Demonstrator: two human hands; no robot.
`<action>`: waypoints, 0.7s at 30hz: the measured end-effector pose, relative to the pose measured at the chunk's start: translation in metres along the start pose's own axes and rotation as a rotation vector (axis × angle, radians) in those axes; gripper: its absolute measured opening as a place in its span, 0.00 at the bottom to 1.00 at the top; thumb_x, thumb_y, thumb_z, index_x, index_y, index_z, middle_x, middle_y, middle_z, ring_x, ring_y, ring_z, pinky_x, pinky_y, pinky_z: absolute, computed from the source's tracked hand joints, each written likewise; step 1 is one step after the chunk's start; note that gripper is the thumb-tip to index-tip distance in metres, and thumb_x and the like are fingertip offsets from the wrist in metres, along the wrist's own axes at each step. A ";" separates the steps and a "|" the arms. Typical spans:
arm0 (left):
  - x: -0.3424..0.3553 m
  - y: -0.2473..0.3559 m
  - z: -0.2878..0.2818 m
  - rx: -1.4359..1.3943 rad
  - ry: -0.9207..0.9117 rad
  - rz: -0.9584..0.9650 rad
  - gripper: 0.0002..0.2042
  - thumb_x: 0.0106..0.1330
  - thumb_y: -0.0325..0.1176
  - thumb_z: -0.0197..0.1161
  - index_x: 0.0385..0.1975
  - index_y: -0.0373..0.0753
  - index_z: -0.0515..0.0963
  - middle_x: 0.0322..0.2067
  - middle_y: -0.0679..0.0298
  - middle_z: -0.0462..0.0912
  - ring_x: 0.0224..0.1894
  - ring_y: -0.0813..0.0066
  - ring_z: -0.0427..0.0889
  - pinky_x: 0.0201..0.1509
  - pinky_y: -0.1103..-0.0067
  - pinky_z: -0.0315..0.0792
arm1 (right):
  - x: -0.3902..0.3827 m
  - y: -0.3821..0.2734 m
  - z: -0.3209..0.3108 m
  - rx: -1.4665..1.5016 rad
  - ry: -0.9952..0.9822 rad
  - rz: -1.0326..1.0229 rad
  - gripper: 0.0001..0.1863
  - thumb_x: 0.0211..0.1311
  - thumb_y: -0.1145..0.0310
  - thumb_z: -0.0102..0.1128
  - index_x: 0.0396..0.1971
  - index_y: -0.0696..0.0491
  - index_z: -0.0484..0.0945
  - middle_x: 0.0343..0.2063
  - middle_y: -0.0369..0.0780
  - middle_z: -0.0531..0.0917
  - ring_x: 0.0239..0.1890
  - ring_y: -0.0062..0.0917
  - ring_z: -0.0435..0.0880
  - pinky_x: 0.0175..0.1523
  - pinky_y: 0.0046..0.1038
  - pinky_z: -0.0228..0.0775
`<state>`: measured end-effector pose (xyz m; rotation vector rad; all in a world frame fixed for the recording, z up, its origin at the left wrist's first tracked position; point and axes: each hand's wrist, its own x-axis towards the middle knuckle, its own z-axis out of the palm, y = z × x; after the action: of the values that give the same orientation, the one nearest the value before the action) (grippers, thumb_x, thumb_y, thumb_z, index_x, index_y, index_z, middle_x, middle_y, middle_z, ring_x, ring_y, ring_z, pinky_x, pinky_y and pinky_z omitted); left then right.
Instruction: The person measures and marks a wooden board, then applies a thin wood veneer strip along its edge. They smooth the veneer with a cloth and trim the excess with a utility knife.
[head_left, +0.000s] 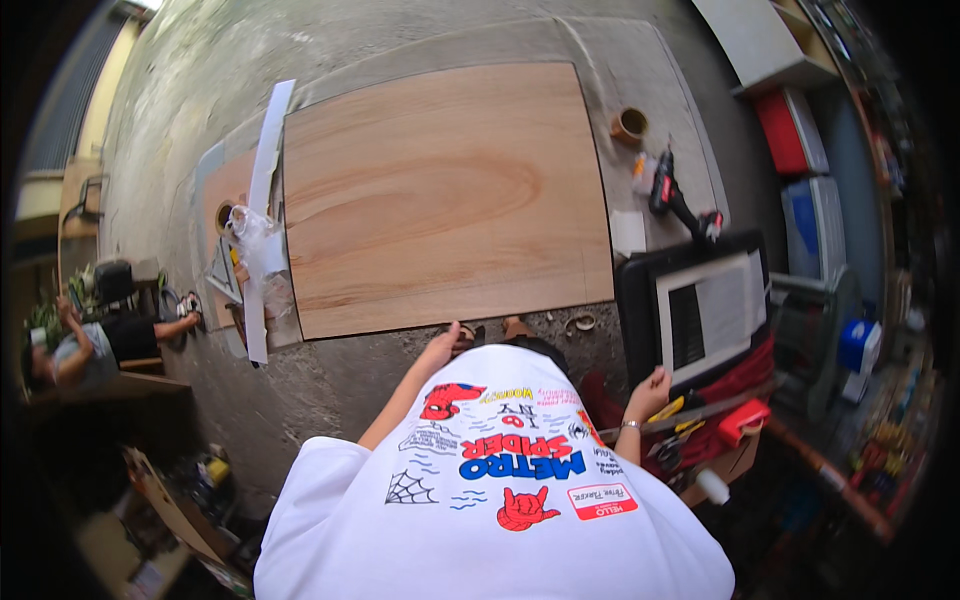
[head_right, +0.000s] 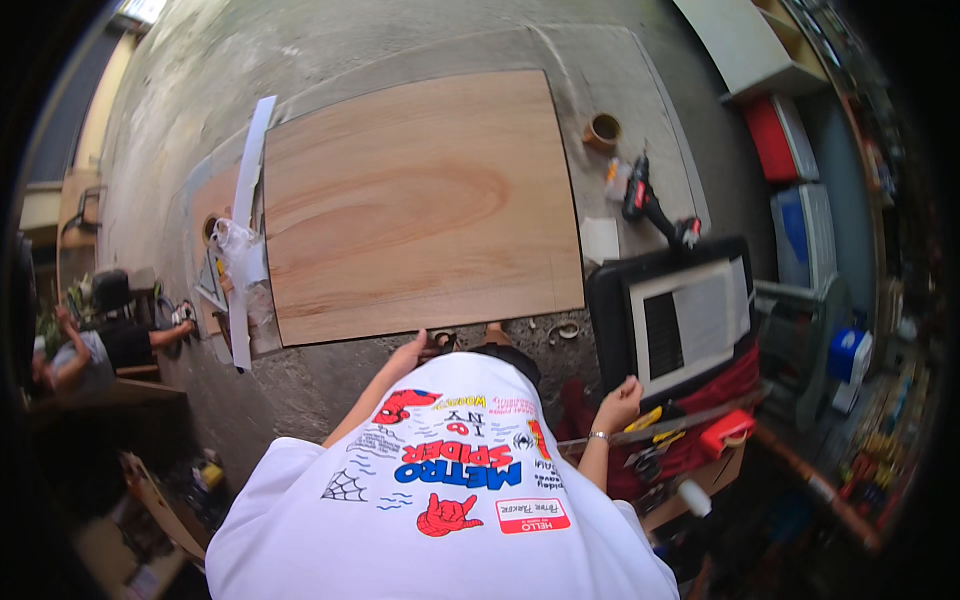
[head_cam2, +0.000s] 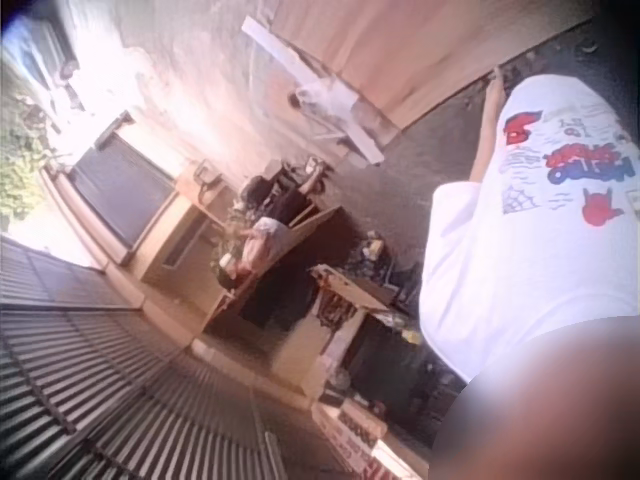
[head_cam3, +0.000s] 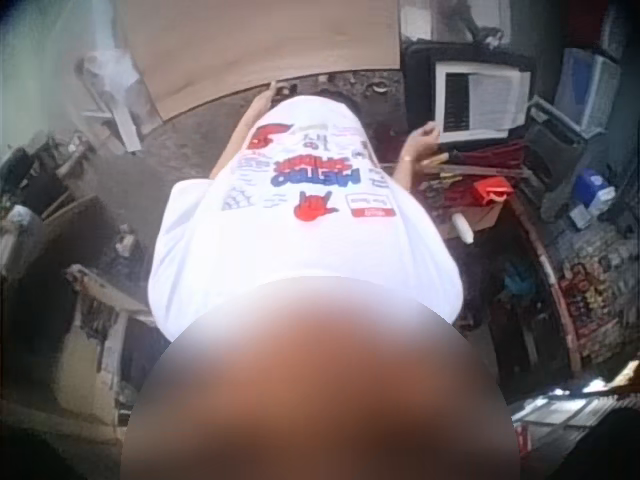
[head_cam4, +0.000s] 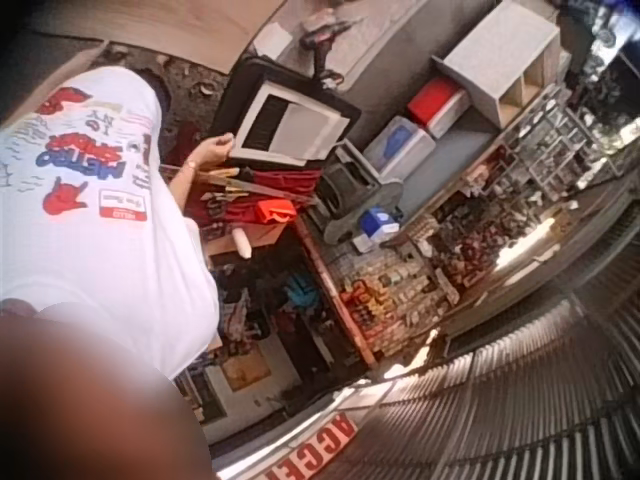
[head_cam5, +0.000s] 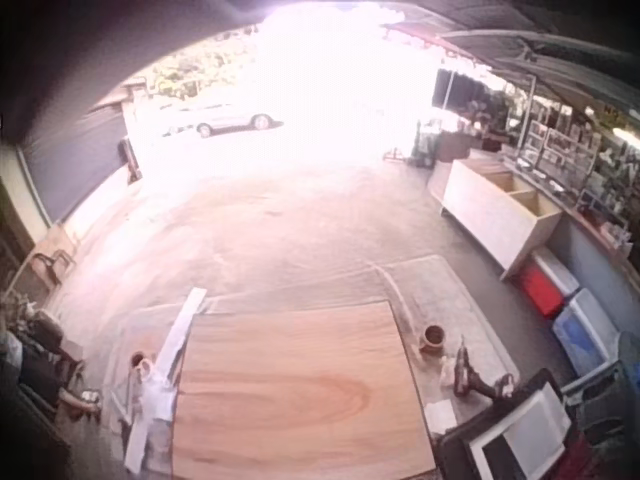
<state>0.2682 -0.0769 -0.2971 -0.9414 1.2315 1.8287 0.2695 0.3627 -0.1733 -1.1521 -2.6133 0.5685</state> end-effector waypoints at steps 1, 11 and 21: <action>0.010 -0.007 0.011 -0.032 0.031 -0.037 0.37 0.73 0.66 0.50 0.58 0.31 0.76 0.52 0.51 0.83 0.50 0.65 0.83 0.56 0.70 0.76 | 0.025 -0.039 0.014 0.102 -0.088 -0.164 0.17 0.76 0.58 0.54 0.37 0.58 0.81 0.36 0.52 0.86 0.39 0.45 0.86 0.40 0.41 0.75; 0.015 -0.006 0.103 0.013 0.556 0.229 0.45 0.69 0.71 0.52 0.55 0.22 0.75 0.53 0.45 0.83 0.61 0.57 0.78 0.64 0.67 0.70 | 0.144 -0.500 0.263 0.018 -0.433 -1.403 0.16 0.74 0.55 0.54 0.49 0.49 0.82 0.49 0.42 0.83 0.48 0.41 0.83 0.54 0.46 0.69; 0.043 -0.014 0.125 -0.306 0.812 0.309 0.30 0.67 0.46 0.72 0.57 0.27 0.70 0.55 0.49 0.80 0.57 0.61 0.79 0.62 0.70 0.72 | 0.091 -0.646 0.385 -0.537 -0.718 -1.332 0.35 0.75 0.39 0.45 0.67 0.52 0.69 0.69 0.45 0.72 0.68 0.40 0.74 0.73 0.52 0.56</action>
<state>0.2387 0.0522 -0.3054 -1.8749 1.6589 1.9694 -0.3519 -0.0658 -0.2327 1.0506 -3.3544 -0.0772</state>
